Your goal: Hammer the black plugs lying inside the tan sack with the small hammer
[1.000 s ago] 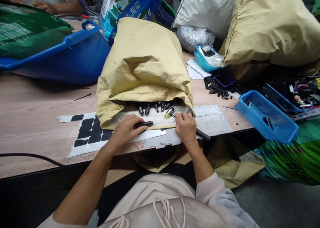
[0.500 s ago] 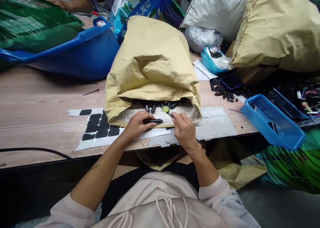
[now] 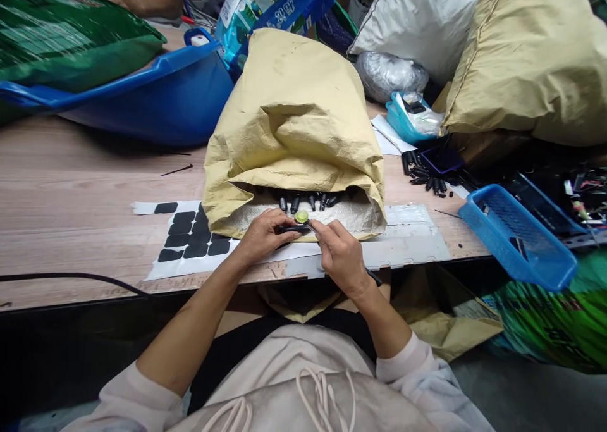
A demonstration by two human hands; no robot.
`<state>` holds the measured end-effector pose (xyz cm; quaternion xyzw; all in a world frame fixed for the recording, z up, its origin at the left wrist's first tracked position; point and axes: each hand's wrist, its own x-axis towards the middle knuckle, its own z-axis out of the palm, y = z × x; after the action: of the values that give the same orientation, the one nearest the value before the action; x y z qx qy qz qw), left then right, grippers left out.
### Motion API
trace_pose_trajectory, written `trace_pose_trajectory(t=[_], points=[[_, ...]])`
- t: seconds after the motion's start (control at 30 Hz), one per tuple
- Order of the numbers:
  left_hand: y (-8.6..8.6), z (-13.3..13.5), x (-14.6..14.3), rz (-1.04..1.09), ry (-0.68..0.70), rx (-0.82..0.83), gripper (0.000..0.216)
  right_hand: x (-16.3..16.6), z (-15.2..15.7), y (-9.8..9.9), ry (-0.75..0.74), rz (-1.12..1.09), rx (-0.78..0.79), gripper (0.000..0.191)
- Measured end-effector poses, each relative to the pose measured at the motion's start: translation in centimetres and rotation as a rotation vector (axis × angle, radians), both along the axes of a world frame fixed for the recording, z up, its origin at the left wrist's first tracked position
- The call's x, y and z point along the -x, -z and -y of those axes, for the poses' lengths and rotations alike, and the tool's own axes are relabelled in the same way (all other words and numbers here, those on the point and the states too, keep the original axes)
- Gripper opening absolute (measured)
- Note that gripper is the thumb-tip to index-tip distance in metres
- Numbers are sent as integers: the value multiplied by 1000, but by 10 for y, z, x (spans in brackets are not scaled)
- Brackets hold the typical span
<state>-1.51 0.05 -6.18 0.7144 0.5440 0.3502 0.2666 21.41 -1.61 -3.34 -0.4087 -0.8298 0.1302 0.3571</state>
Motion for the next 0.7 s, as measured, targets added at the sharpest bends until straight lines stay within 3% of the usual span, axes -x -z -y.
trace_pose_trajectory(t=[0.2,0.37,0.53,0.7], points=[[1,-1,0,-16,-11,14,12,-5,3,3,15,38,38,36],[1,0,1,-25,-7,17,13,-19,-5,1,76,6,-20,35],[2,-2,2,-58,-6,21,13,-38,-25,11,265,250,-121,32],[-2,-1,3,-71,26,15,15,-44,-34,31,346,385,-242,30]])
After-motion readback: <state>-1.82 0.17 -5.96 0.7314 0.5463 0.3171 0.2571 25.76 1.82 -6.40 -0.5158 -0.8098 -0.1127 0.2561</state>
